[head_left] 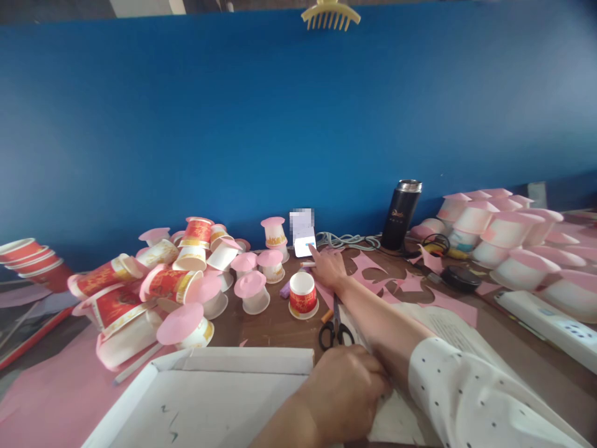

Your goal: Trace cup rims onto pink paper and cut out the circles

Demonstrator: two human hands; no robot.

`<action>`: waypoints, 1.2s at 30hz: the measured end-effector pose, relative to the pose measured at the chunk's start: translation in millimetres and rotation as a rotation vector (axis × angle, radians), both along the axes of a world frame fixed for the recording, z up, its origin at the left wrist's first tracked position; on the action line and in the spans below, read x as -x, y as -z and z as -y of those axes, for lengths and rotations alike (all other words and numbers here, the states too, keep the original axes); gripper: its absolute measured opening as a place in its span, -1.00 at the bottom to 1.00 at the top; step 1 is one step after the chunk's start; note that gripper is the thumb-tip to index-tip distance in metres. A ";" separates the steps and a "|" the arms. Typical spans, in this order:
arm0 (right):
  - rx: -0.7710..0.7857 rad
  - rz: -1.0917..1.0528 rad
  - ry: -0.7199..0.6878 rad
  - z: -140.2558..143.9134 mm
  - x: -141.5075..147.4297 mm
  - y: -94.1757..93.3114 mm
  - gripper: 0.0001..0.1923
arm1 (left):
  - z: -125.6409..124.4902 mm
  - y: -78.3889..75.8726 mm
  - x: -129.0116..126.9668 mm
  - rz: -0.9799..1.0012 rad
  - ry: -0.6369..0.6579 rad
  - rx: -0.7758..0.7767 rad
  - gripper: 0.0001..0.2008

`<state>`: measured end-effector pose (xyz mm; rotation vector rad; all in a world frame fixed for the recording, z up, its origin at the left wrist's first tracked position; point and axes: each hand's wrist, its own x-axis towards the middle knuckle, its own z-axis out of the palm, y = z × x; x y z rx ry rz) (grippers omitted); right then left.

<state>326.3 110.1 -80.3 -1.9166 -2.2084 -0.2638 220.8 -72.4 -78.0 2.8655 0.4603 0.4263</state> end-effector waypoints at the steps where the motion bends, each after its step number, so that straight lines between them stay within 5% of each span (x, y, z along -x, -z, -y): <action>1: 0.004 -0.001 0.000 -0.2 0.0 0.0 -0.31 | 0.1 0.0 0.1 -0.002 -0.002 -0.001 -0.98; 23: -0.006 0.000 0.005 1.2 0.3 -2.2 -0.27 | -1.1 -1.4 0.0 -0.021 0.004 -0.015 -0.99; 30: 0.038 -0.012 -0.034 11.0 -4.0 -4.9 -0.50 | 2.0 -5.2 0.8 -0.033 -0.009 -0.007 -0.95; 36: 0.078 -0.014 -0.029 15.7 -4.2 -6.0 -0.40 | 3.1 -9.6 1.1 -0.055 -0.016 0.011 -0.84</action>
